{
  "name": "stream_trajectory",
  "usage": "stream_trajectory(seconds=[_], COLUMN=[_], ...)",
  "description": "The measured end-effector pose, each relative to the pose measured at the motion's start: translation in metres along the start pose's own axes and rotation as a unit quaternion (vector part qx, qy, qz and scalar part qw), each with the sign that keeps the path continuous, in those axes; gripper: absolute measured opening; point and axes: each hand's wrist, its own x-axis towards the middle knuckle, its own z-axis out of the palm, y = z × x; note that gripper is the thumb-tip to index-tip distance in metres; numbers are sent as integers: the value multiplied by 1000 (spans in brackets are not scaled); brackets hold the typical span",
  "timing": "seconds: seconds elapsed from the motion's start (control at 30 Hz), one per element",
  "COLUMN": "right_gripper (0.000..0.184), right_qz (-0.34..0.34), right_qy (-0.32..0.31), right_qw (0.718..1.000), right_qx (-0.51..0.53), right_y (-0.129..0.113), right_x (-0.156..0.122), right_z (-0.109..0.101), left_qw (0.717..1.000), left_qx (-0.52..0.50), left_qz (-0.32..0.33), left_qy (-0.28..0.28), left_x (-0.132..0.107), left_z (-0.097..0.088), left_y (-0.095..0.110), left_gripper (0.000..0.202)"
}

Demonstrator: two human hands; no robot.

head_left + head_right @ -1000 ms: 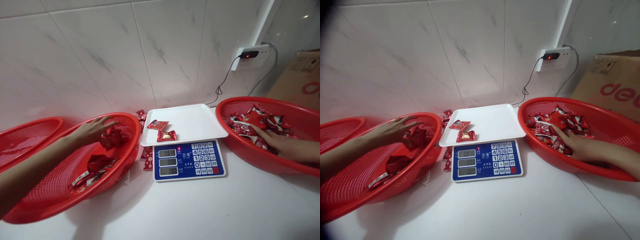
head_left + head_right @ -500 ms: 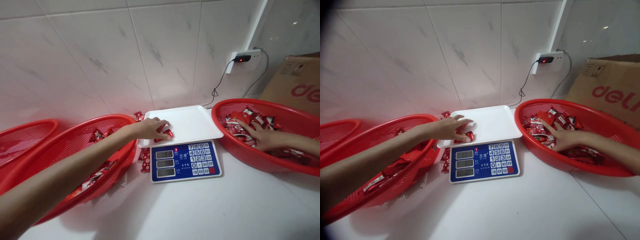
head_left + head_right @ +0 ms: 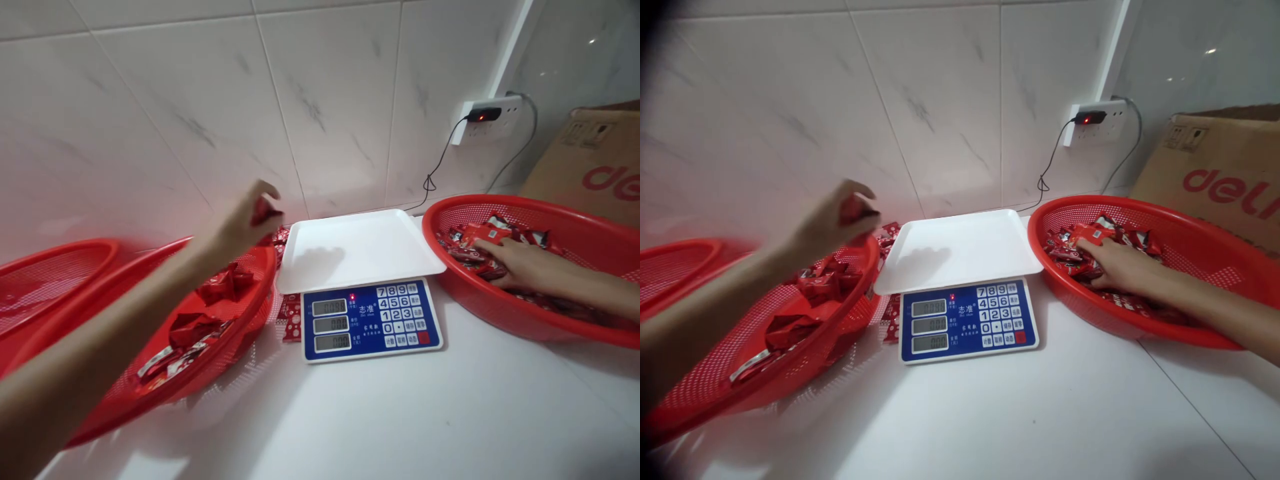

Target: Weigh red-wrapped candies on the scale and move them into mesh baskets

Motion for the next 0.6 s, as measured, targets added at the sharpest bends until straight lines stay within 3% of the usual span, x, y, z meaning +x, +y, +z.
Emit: stream_trajectory(seconds=[0.07,0.17,0.3,0.47,0.6], right_gripper=[63,61,57,57,53], right_qz=[4,-3,-4,32,37], right_qy=[10,24,40,19,39], right_qw=[1000,999,999,999,998], right_qx=[-16,-24,-27,-16,-9], right_y=[-1,3,5,-1,4], right_x=[0,3,3,-2,-3], right_z=[-1,2,0,-15,-19], left_qw=[996,983,962,953,946], left_qx=[43,150,259,285,292], left_qz=[-64,-109,-88,-89,-97], left_qy=[36,-3,-28,-57,-99], left_x=[1,-7,-27,-48,-60], left_z=[-22,-39,-31,-14,-23], left_y=[-18,-49,-87,-125,-144], left_gripper=[19,9,13,13,30])
